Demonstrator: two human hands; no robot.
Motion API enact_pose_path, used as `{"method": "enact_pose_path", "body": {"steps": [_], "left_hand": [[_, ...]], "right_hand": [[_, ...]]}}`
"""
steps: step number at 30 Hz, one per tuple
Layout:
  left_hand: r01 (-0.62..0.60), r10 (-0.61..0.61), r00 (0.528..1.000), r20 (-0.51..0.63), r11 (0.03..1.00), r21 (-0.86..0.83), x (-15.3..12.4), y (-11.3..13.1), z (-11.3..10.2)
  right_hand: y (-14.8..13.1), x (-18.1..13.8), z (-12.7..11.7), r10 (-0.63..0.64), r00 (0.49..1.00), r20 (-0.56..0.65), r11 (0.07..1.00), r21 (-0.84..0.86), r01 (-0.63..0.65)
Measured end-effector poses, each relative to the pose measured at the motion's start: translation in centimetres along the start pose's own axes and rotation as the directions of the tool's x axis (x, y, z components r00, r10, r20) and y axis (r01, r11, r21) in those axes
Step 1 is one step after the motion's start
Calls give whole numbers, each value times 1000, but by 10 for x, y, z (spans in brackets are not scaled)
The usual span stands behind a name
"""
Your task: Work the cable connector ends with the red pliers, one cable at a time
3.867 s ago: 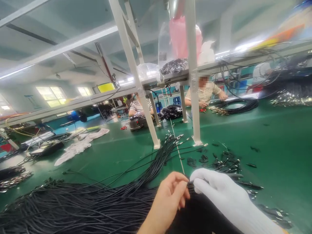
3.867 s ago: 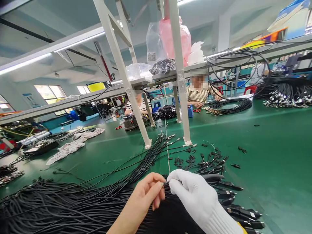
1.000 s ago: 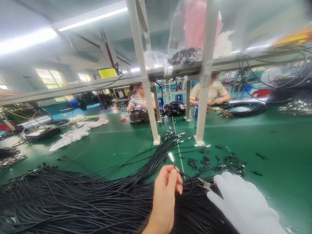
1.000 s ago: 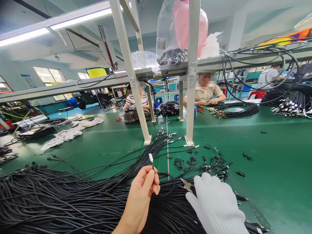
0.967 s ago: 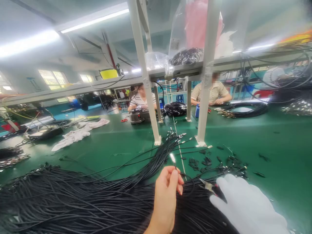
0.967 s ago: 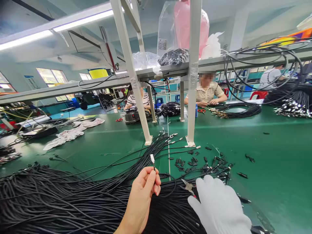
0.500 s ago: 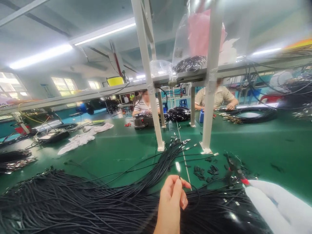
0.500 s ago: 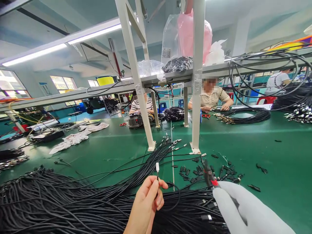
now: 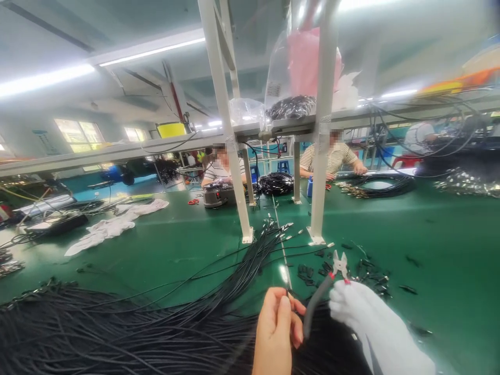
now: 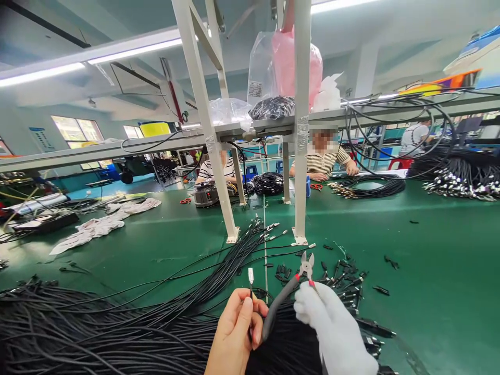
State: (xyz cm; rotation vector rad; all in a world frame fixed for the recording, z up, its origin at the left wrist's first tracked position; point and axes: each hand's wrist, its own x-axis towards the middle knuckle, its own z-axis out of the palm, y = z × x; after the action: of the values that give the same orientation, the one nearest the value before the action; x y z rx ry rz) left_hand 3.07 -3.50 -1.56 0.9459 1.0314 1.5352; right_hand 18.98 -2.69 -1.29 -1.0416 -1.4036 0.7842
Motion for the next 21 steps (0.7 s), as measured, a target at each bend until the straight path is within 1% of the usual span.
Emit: {"method": "enact_pose_path", "body": {"steps": [1, 3, 5, 7, 10, 12, 15, 18, 20, 21], "left_hand": [[-6, 5, 1000, -21, 1000, -8, -2, 0, 2], [-22, 23, 999, -46, 1000, 20, -6, -1, 5], [-27, 33, 996, -83, 997, 76, -12, -3, 7], [-8, 26, 989, -147, 993, 120, -18, -5, 6], [15, 25, 970, -242, 987, 162, -23, -6, 4], [0, 53, 965, -256, 979, 205, -24, -6, 4], [-44, 91, 976, -196, 972, 232, -21, -1, 5], [-70, 99, 984, -146, 979, 192, -16, 7, 6], [-75, 107, 982, -158, 978, 194, -14, 12, 6], [-80, 116, 979, -168, 975, 209, -13, 15, 6]], "right_hand": [[-5, -1, 3, 46, 998, 35, 992, 115, -50], [-14, -3, 9, 133, 985, 106, 932, 326, -161], [-19, -5, 17, 184, 974, 134, 874, 430, -225], [-20, -7, 26, 194, 970, 147, 854, 462, -240], [-18, -12, 34, 198, 964, 176, 899, 360, -250], [-18, -16, 31, 217, 961, 172, 937, 240, -254], [-23, -16, 16, 253, 959, 126, 954, 132, -269], [-25, -8, -1, 254, 965, 58, 967, -14, -254], [-19, 0, -6, 110, 994, -16, 957, -268, -111], [-14, 4, -7, 14, 1000, -9, 933, -359, -17]]}}
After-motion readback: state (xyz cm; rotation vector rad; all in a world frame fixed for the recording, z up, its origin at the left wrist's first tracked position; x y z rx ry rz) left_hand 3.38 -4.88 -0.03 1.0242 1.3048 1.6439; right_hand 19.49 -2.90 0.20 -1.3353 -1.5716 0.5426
